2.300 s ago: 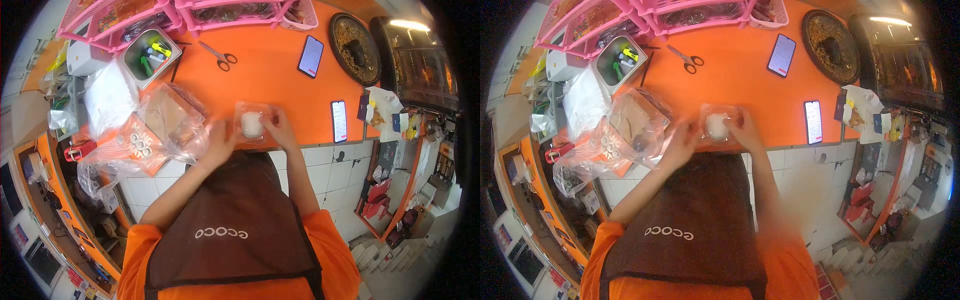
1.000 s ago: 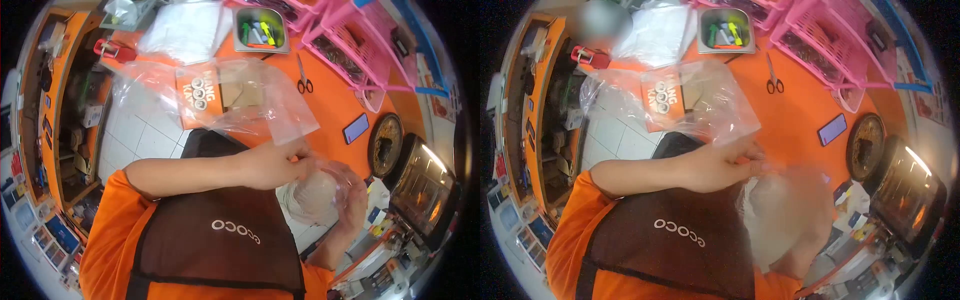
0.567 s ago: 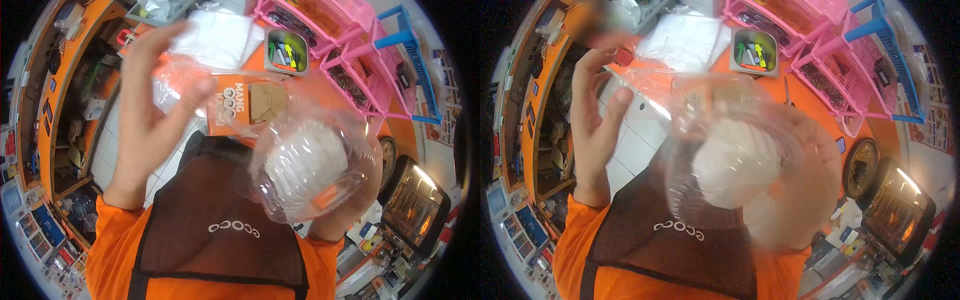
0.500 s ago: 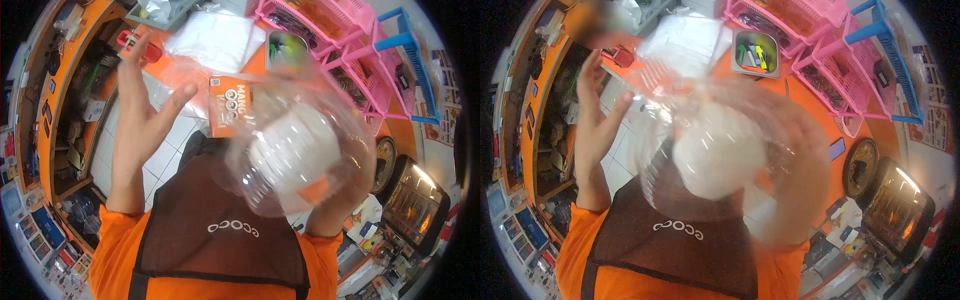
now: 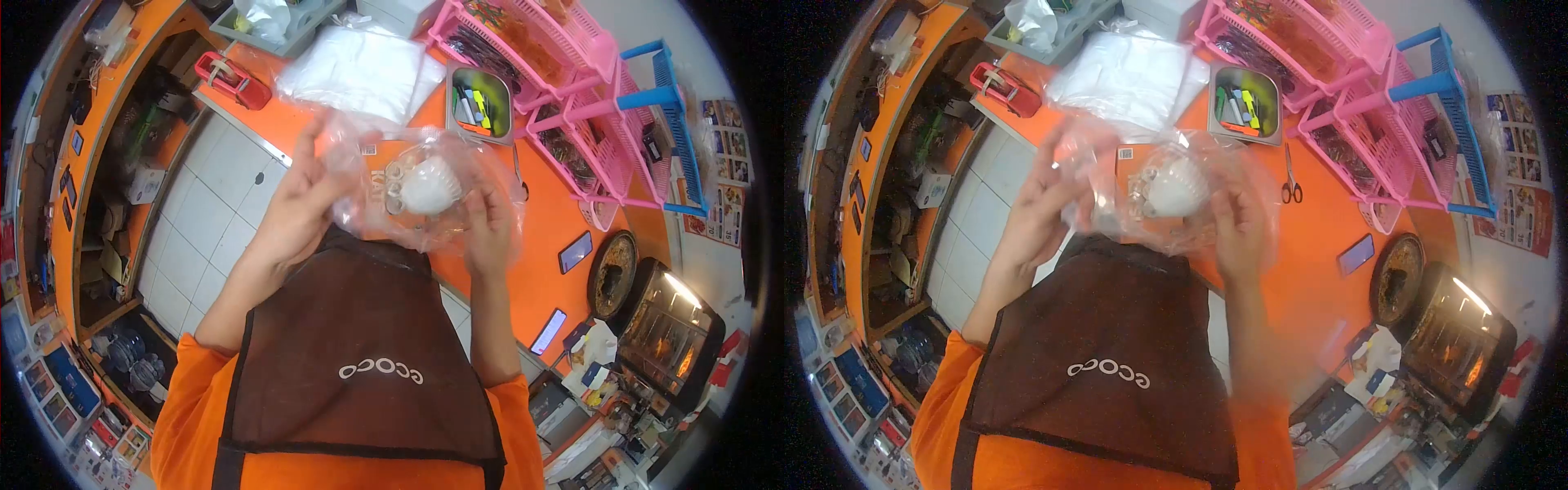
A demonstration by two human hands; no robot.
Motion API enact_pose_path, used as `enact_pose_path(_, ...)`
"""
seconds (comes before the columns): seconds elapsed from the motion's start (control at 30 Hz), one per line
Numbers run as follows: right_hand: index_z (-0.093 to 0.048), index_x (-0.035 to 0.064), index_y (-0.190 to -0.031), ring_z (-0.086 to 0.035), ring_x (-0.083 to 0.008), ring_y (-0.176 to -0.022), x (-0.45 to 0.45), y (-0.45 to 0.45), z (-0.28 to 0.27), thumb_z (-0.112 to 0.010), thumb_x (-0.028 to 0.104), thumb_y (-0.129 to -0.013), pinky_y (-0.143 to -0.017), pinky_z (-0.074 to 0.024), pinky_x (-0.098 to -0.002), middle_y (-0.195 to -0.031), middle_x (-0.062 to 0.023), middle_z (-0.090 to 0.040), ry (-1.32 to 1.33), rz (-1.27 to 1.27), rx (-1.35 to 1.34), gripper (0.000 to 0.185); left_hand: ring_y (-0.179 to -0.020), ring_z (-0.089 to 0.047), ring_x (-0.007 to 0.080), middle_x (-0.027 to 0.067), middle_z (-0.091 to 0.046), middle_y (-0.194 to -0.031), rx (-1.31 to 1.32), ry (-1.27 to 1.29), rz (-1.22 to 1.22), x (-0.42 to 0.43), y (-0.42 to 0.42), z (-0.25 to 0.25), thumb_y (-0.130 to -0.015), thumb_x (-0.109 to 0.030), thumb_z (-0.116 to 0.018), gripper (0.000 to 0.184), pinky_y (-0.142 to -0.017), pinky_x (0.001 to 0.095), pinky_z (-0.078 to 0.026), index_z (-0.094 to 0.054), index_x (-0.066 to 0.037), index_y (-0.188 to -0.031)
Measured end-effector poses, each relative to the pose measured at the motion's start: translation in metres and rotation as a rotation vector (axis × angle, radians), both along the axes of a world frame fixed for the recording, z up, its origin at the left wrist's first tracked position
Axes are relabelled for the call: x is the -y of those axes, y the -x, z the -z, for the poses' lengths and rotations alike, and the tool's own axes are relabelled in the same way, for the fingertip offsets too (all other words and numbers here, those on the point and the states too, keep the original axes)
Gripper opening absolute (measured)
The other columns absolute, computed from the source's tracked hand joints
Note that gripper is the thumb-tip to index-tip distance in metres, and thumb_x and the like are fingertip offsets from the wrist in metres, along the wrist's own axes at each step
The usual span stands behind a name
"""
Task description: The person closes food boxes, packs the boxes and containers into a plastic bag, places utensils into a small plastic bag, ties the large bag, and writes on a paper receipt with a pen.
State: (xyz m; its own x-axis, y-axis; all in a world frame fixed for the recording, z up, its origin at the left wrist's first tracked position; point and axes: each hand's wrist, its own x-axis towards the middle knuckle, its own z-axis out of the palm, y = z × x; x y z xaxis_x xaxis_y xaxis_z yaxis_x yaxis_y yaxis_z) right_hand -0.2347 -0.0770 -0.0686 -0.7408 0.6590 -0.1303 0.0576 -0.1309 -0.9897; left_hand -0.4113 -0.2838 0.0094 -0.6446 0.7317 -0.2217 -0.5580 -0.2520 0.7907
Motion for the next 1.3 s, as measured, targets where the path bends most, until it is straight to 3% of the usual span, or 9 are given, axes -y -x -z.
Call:
enact_pose_path(0.1,-0.066,0.0030,-0.104,-0.060,-0.0085,-0.083,0.041,0.008,-0.012,-0.062,0.017,-0.102,-0.072,-0.0491,-0.0252,-0.107,-0.0033,-0.067,-0.083,0.010,-0.021,0.014,-0.087,-0.070,0.0196,0.0275,-0.047,-0.147,-0.309,0.009,-0.292,-0.030,0.010,0.003,-0.097,0.002,-0.054,0.084,-0.076,0.0330,-0.057,-0.002,-0.016,-0.161)
enact_pose_path(0.27,-0.068,0.0014,-0.104,-0.060,-0.0090,-0.080,0.031,0.007,0.011,-0.065,0.023,-0.100,-0.071,-0.0485,-0.0256,-0.093,-0.0011,-0.069,0.095,-0.004,0.220,0.023,-0.091,-0.073,0.0250,0.0307,-0.048,-0.146,-0.278,-0.083,-0.004,-0.032,0.007,0.004,-0.094,0.002,-0.055,0.086,-0.085,0.0333,-0.056,-0.005,-0.015,-0.162)
enact_pose_path(0.37,-0.068,0.0001,-0.114,-0.058,-0.0073,-0.090,-0.001,0.015,0.039,-0.063,0.022,-0.102,-0.082,-0.0488,-0.0257,-0.101,-0.0004,-0.067,-0.024,-0.055,0.293,0.025,-0.087,-0.073,0.0253,0.0318,-0.048,-0.146,-0.264,-0.055,0.118,-0.024,0.013,-0.016,-0.092,0.002,-0.056,0.086,-0.084,0.0328,-0.056,-0.008,-0.014,-0.162)
enact_pose_path(0.67,-0.069,-0.0037,-0.110,-0.060,-0.0102,-0.086,-0.023,0.024,0.043,-0.061,0.026,-0.103,-0.077,-0.0473,-0.0265,-0.093,-0.0042,-0.068,-0.397,0.096,0.365,0.032,-0.084,-0.073,0.0221,0.0217,-0.055,-0.141,-0.340,0.048,0.225,-0.008,0.018,-0.023,-0.098,-0.004,-0.061,0.077,-0.086,0.0347,-0.056,-0.016,-0.011,-0.160)
enact_pose_path(0.77,-0.066,-0.0021,-0.121,-0.064,-0.0178,-0.097,-0.042,0.004,-0.014,-0.055,0.024,-0.105,-0.083,-0.0505,-0.0316,-0.108,-0.0095,-0.069,-0.804,0.000,0.449,0.032,-0.085,-0.072,0.0206,0.0207,-0.056,-0.139,-0.316,0.078,0.254,-0.009,0.018,-0.033,-0.099,-0.008,-0.064,0.076,-0.086,0.0333,-0.055,-0.018,-0.009,-0.159)
enact_pose_path(0.87,-0.056,-0.0006,-0.134,-0.064,-0.0285,-0.112,-0.053,-0.010,-0.038,-0.048,0.028,-0.108,-0.091,-0.0520,-0.0401,-0.127,-0.0159,-0.065,0.128,0.016,0.092,0.040,-0.080,-0.072,0.0212,0.0233,-0.057,-0.138,-0.396,0.140,0.246,-0.014,0.019,-0.038,-0.097,-0.015,-0.066,0.079,-0.077,0.0322,-0.058,-0.018,-0.011,-0.159)
enact_pose_path(1.07,-0.048,0.0005,-0.141,-0.061,-0.0329,-0.124,-0.072,0.020,-0.061,-0.038,0.041,-0.110,-0.098,-0.0506,-0.0449,-0.144,-0.0188,-0.055,0.448,-0.286,-0.134,0.052,-0.087,-0.064,0.0103,0.0109,-0.066,-0.115,-0.442,0.287,0.240,-0.014,0.031,-0.062,-0.097,-0.023,-0.072,0.076,-0.078,0.0270,-0.052,-0.027,-0.008,-0.157)
enact_pose_path(1.2,-0.051,0.0007,-0.141,-0.062,-0.0286,-0.121,-0.075,0.029,-0.061,-0.039,0.036,-0.111,-0.102,-0.0479,-0.0405,-0.140,-0.0164,-0.057,-0.208,-0.236,0.259,0.048,-0.082,-0.063,0.0086,0.0050,-0.067,-0.097,-0.766,0.673,0.336,0.009,0.059,-0.081,-0.097,-0.024,-0.073,0.068,-0.074,0.0250,-0.050,-0.038,-0.007,-0.152)
enact_pose_path(1.3,-0.053,0.0006,-0.141,-0.061,-0.0248,-0.117,-0.061,0.019,-0.063,-0.046,0.027,-0.107,-0.100,-0.0469,-0.0374,-0.132,-0.0129,-0.060,-0.645,-0.372,0.456,0.044,-0.085,-0.066,0.0137,0.0098,-0.068,-0.103,-0.710,0.561,0.402,0.025,0.101,-0.082,-0.099,-0.025,-0.069,0.067,-0.078,0.0284,-0.054,-0.037,-0.006,-0.154)
